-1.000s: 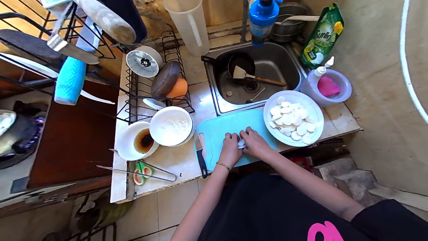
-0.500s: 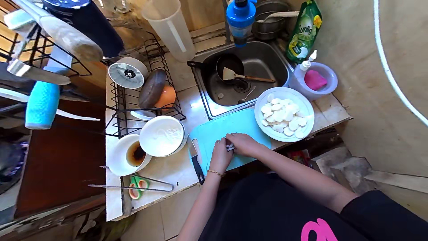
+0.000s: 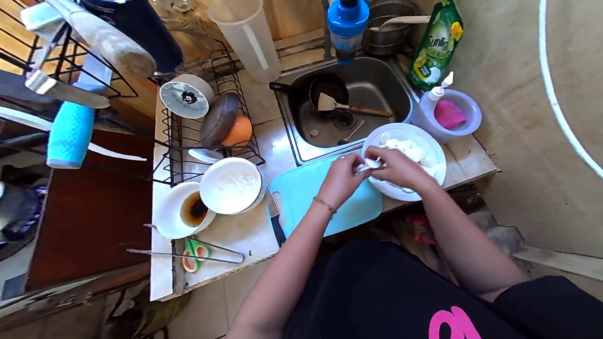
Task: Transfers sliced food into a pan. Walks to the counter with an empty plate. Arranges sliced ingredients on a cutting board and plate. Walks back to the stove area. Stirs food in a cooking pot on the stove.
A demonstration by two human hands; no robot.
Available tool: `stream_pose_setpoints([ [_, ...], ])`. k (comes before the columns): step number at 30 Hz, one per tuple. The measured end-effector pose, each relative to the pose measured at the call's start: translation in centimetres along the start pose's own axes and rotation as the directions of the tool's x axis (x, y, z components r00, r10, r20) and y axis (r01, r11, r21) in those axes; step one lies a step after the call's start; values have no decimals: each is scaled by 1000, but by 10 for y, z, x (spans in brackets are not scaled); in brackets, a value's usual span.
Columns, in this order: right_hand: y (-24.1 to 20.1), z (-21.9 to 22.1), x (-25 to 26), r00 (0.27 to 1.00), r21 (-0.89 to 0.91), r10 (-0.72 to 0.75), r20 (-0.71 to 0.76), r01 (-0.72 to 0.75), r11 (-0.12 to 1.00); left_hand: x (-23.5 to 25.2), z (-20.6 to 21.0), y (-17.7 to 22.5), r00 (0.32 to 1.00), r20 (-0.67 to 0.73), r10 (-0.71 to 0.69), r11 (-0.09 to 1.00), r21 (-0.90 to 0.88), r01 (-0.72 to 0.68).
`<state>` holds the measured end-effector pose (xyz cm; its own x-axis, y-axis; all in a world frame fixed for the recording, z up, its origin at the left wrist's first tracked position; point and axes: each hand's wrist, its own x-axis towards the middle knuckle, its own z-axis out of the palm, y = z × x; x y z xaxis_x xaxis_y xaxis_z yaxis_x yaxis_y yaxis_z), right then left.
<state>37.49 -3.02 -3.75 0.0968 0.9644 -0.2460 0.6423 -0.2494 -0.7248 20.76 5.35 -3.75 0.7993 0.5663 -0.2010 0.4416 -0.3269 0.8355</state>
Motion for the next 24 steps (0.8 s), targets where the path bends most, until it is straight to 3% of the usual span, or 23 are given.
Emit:
stream_pose_setpoints([
  [2, 14, -20, -10, 993, -79, 84, -84, -91, 993, 14, 0, 12, 996, 68, 56, 998, 32, -58],
  [5, 39, -37, -20, 963, -209, 215, -164, -247, 946, 13, -6, 2, 994, 111, -5, 989, 148, -12],
  [8, 49, -42, -30, 924, -265, 325, -202, -371, 890, -11, -19, -29, 949, 205, -241, 931, 325, 166],
  [12, 32, -25, -33, 920, -267, 268, -286, -345, 900, -48, -12, -66, 854, 205, -479, 820, 453, 351],
  [14, 19, 2, -24, 964, -245, 193, -185, -236, 940, -59, -4, -74, 851, 157, -501, 807, 440, 394],
  [15, 13, 19, -17, 983, -232, 172, -68, -183, 955, -64, 0, -76, 859, 131, -494, 811, 426, 401],
  [18, -4, 65, 5, 943, -214, 166, 289, -105, 971, -73, 7, -81, 876, 87, -475, 822, 400, 406],
  [21, -12, 89, 21, 891, -261, 246, 381, -151, 953, -76, 8, -84, 886, 79, -457, 832, 389, 395],
  [24, -11, 90, 25, 875, -265, 221, 431, -111, 958, -79, 9, -85, 887, 98, -450, 854, 338, 396],
])
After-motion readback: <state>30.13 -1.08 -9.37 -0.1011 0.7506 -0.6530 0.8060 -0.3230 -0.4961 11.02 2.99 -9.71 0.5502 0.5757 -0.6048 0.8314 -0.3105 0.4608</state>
